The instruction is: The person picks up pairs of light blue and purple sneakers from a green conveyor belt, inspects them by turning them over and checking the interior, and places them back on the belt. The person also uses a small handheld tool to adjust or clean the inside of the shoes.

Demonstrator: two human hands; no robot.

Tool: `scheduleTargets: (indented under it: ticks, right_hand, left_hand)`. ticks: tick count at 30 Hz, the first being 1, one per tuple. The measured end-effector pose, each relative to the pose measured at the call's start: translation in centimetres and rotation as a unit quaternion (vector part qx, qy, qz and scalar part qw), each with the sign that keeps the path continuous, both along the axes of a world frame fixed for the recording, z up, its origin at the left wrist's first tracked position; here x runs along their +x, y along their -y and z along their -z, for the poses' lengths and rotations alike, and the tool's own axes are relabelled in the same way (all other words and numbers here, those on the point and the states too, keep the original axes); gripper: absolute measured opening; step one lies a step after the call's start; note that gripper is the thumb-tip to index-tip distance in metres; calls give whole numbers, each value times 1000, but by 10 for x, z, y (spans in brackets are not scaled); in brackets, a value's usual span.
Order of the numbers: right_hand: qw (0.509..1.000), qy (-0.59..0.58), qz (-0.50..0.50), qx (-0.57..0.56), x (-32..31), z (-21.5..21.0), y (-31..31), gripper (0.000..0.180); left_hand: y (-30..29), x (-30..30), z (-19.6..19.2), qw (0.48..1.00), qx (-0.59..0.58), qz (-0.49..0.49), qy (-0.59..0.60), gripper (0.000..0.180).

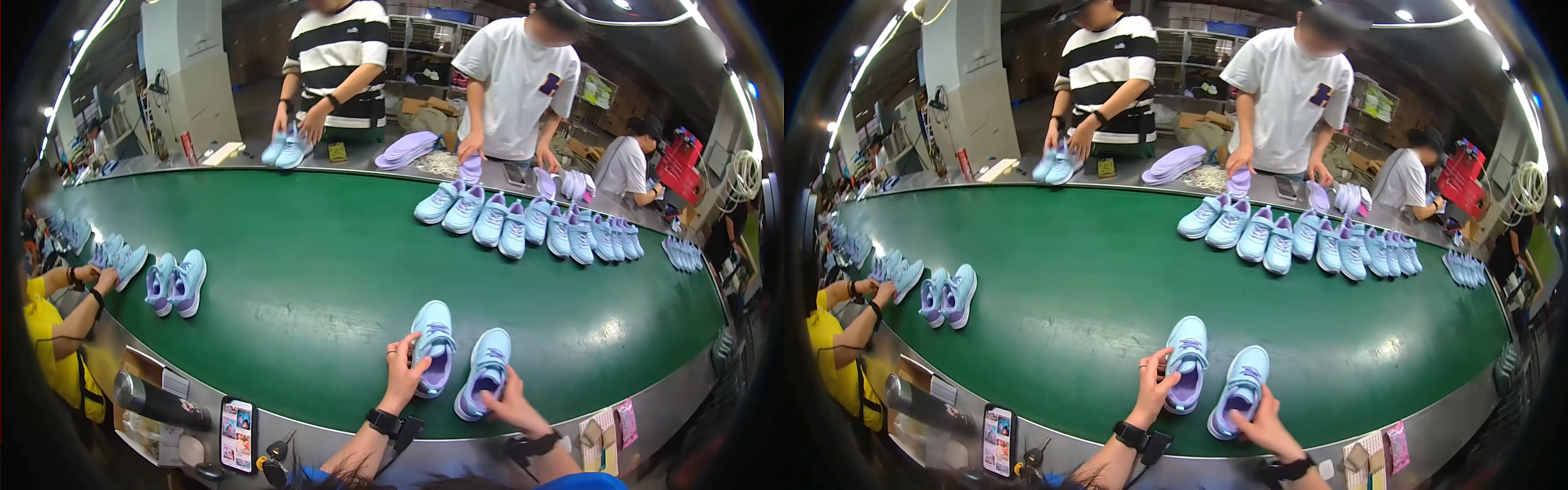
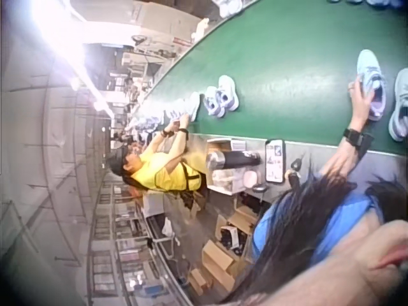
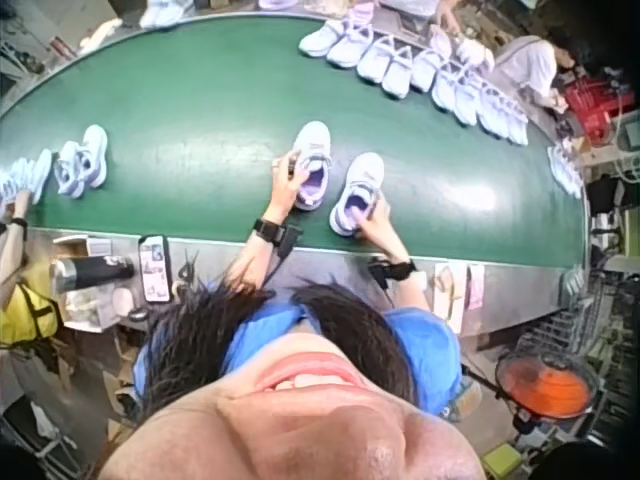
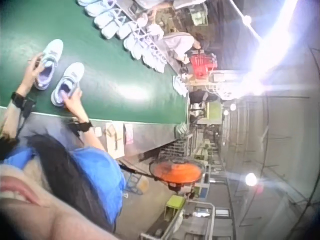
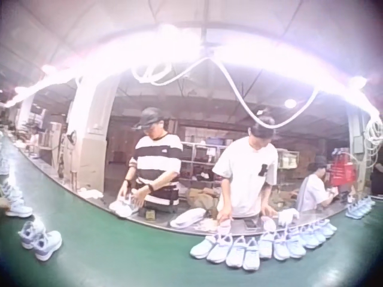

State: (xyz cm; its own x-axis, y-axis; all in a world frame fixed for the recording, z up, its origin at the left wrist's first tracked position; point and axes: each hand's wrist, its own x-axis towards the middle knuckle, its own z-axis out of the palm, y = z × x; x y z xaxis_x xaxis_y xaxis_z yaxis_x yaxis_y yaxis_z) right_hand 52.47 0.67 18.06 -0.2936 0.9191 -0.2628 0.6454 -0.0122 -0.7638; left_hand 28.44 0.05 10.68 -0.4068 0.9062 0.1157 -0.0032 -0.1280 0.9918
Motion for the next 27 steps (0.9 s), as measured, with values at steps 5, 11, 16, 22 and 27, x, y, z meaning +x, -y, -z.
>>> scheduleTargets:
  ticks: [5,11,16,22,27]
  right_hand:
    - [987,-40,93,123,-12,42,1,89]
    - [949,-232,190,-99,-7,20,5,62]
    - [801,-519,140,-264,26,8,61,32]
    - [750,-566,116,-321,54,-23,127,42]
    - [797,-499,62,-335,98,-20,136,43]
  left_hand:
    - [-4,7,11,999,4,0,-45,73]
    - [18,-1,-22,984,-149,49,88,57]
    - [94,28,-75,881,-152,213,393,44]
    - [180,83,-58,713,-105,300,625,44]
    - [215,104,-109,749,-170,280,576,64]
